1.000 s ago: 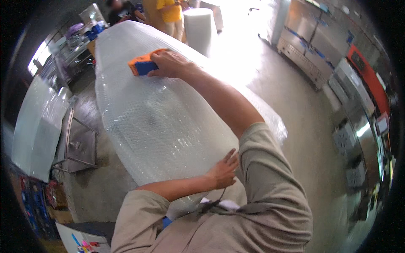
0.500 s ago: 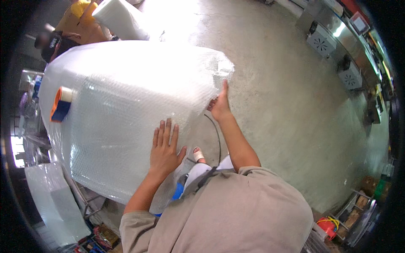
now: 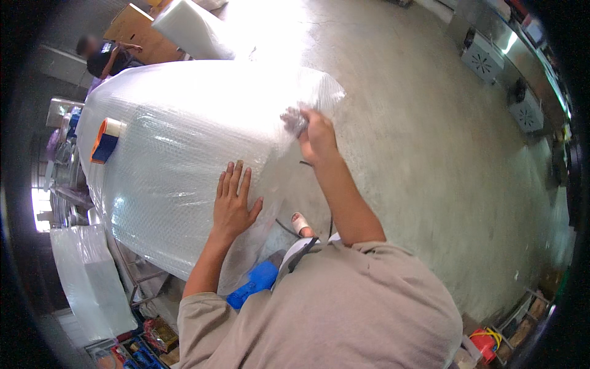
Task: The person wraps a large rectangular object with bubble wrap and secures it using a handheld tape dispenser. They repeatedly pull the wrap, fold it over the object, and apply tape to seal the edges.
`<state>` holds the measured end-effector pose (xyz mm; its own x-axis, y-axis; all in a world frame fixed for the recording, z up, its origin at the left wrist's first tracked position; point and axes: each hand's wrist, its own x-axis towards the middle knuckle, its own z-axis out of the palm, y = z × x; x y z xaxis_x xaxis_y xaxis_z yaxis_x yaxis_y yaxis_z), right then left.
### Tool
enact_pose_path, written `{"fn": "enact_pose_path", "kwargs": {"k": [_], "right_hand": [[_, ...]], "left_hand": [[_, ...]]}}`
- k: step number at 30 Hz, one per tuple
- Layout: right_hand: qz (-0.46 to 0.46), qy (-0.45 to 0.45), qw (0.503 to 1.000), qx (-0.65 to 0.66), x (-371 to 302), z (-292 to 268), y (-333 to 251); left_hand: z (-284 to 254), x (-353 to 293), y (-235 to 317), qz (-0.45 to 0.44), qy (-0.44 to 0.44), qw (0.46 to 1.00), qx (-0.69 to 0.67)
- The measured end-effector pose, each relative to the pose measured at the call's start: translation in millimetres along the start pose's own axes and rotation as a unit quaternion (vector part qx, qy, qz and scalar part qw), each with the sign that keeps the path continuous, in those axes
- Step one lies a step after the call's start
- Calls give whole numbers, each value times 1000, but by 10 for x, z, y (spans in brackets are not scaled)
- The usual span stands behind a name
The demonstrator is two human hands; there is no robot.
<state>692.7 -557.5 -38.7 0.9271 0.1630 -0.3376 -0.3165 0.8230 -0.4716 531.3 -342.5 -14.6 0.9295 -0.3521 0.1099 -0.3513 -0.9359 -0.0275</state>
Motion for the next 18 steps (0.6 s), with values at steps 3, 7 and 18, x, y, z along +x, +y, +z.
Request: {"fn": "enact_pose_path", "kwargs": {"k": [3, 7, 18], "right_hand": [[88, 10, 992, 92, -235, -55, 174], [138, 3, 989, 48, -319, -22, 354], [30, 7, 1000, -3, -621, -282, 650]], "left_hand": [[-15, 68, 15, 26, 88, 996, 3], [19, 130, 39, 38, 65, 997, 8], [174, 204, 75, 4, 128, 992, -16]]}}
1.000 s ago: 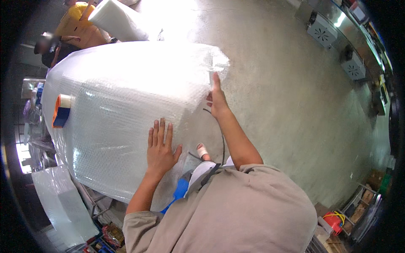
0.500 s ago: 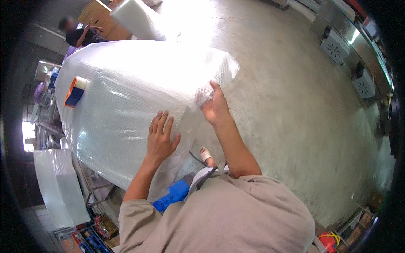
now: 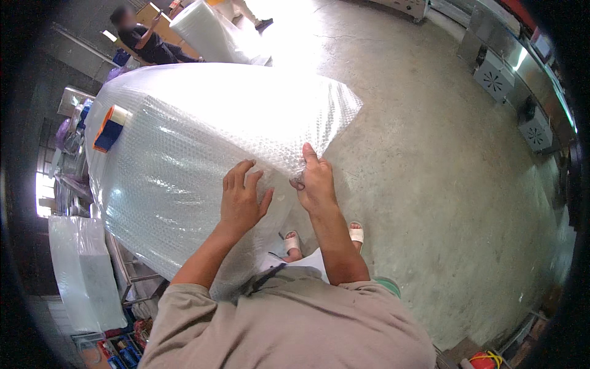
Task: The person wraps a large rectangular object with bubble wrap and secures it using a handheld tape dispenser. They repeatedly pull the wrap, fold it over the object, and apply tape to seal the edges.
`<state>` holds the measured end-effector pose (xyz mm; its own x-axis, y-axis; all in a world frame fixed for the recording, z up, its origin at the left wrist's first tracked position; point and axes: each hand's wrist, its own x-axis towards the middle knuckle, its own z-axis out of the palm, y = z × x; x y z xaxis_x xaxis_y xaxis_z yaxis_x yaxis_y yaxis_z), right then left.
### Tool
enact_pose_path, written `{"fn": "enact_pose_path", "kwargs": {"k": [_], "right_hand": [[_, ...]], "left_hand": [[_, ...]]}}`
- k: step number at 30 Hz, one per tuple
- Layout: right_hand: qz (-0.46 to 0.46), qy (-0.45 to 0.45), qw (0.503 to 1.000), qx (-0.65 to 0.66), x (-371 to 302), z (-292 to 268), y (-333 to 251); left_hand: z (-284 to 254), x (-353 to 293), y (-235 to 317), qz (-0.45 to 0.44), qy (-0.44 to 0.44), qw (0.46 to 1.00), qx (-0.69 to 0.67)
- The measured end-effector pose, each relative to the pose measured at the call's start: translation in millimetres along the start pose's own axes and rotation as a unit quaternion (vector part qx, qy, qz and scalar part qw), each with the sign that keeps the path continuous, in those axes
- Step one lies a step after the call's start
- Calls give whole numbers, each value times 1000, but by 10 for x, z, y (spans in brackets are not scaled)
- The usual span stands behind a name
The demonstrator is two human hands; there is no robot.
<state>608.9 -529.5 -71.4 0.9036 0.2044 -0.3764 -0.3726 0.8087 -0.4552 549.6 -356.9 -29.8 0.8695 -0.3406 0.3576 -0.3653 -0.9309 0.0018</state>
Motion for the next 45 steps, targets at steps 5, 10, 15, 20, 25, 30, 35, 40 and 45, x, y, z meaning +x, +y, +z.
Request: {"fn": "enact_pose_path", "kwargs": {"k": [5, 10, 15, 20, 25, 30, 35, 40, 45], "right_hand": [[-20, -1, 1000, 22, -62, -2, 200], [-33, 3, 999, 28, -109, -216, 595], [-65, 26, 994, -83, -5, -453, 1038], [-44, 57, 847, -526, 65, -444, 543], [-516, 157, 726, -427, 129, 1046, -252], [-665, -342, 451, -487, 752, 3793, 1026], [-455, -390, 184, -779, 1122, 4621, 1934], [-436, -344, 480, -680, 799, 3744, 638], [-229, -160, 900, -335, 294, 951, -942]], "left_hand": [[79, -47, -54, -17, 15, 999, -43], [6, 10, -24, 79, 79, 993, 35], [-75, 234, -103, 210, -209, 954, 38], [63, 195, -208, 198, -201, 959, -10], [104, 58, -115, 194, -89, 977, -23], [69, -39, -54, 34, -196, 950, -242], [302, -253, -174, -93, -120, 868, -473], [419, -243, -141, 153, -72, 986, 2], [162, -118, 16, 188, -184, 964, 34]]}}
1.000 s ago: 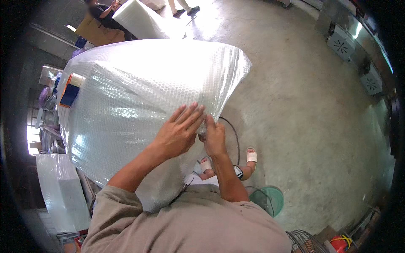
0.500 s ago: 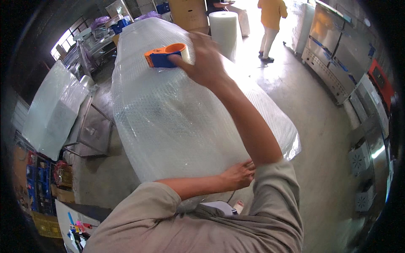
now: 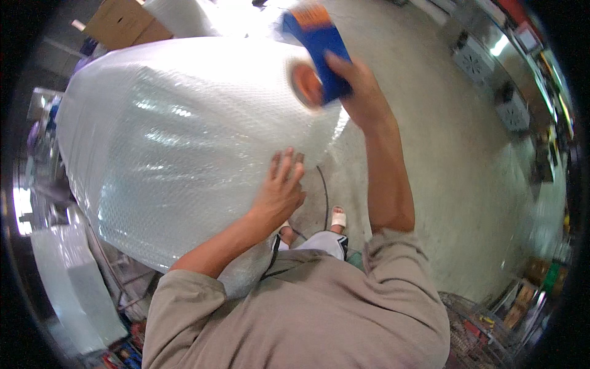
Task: The person wraps a large rectangular object with bubble wrap and secures it using a handheld tape dispenser. They repeatedly pull the wrap, fold it over the object, and apply tape to seal the edges.
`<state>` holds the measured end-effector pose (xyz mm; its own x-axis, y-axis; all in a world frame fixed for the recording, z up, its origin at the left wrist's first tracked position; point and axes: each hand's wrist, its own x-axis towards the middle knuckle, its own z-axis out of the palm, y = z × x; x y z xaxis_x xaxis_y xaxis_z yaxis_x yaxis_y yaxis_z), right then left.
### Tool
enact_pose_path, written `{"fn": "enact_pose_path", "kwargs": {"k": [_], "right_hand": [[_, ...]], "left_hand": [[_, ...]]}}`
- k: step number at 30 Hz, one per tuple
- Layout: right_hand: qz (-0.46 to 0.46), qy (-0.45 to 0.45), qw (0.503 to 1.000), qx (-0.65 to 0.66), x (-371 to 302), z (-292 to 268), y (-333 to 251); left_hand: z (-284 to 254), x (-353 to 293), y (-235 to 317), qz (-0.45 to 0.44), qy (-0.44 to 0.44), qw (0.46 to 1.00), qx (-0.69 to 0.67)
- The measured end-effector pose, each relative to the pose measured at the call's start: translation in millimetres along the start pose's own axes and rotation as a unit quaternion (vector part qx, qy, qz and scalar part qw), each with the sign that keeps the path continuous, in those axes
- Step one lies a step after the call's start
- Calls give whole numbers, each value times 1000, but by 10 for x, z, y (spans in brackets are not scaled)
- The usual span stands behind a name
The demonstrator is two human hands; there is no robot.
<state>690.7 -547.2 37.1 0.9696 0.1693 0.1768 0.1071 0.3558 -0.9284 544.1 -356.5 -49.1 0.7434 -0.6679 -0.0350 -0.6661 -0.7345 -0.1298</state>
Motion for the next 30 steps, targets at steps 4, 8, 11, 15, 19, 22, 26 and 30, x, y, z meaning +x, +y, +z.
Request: {"fn": "enact_pose_path", "kwargs": {"k": [4, 8, 11, 15, 19, 22, 26, 30], "right_hand": [[218, 76, 963, 138, -894, -706, 824], [332, 40, 930, 156, -947, -616, 1031], [345, -15, 925, 157, -1004, -653, 1075], [379, -27, 910, 165, -1104, -691, 1289], [446, -38, 881, 155, -1564, -628, 1452], [408, -31, 888, 211, -1802, -503, 1661], [405, -41, 874, 264, -1998, -383, 2039], [427, -122, 856, 265, -2309, -328, 2396]], "left_hand": [[-110, -39, -12, 7, 23, 1000, 20], [-87, -109, -82, 15, -2, 999, 42], [-117, -171, -82, 19, -9, 999, 39], [-229, -137, -112, 34, -23, 998, 50], [-379, -17, -106, 52, -81, 994, 56], [-506, 217, -140, 58, -135, 989, 30], [-389, 714, -194, 174, -213, 957, 89], [-213, 635, 14, 231, -379, 831, 336]]}}
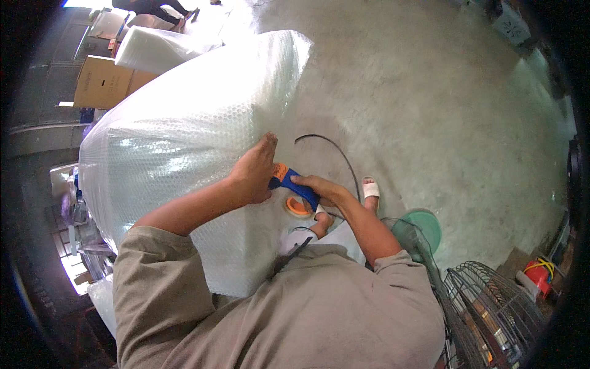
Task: The person wraps a large rectangular object with bubble wrap and secures it using a handheld tape dispenser. They repeatedly pull the wrap, fold it over the object, and apply tape to seal the edges.
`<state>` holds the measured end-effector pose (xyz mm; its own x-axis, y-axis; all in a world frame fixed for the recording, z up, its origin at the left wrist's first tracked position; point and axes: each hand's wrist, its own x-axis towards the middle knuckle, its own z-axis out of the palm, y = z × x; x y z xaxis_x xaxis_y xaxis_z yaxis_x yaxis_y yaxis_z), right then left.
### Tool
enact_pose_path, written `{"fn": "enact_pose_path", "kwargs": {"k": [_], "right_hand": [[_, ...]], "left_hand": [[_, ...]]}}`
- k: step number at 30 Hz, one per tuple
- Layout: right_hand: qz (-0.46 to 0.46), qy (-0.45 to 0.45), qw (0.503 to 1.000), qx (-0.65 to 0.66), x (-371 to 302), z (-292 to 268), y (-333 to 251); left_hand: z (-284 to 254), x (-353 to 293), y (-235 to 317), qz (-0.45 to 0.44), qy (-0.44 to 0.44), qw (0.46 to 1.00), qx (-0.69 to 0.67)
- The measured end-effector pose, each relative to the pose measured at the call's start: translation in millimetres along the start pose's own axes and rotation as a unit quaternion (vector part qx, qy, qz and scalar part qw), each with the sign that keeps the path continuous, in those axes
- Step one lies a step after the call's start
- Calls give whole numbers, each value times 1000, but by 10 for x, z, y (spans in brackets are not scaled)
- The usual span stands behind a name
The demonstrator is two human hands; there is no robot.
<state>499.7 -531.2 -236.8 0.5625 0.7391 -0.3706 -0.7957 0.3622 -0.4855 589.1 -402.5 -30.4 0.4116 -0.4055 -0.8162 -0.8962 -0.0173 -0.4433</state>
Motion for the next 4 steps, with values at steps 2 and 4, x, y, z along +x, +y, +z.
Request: {"fn": "enact_pose_path", "kwargs": {"k": [2, 4], "right_hand": [[52, 29, 995, -86, 72, -69, 257], [88, 44, 983, -156, 90, -207, 453]], "left_hand": [[9, -28, 82, 6, -26, 998, 49], [-27, -8, 47, 24, -58, 997, 52]]}}
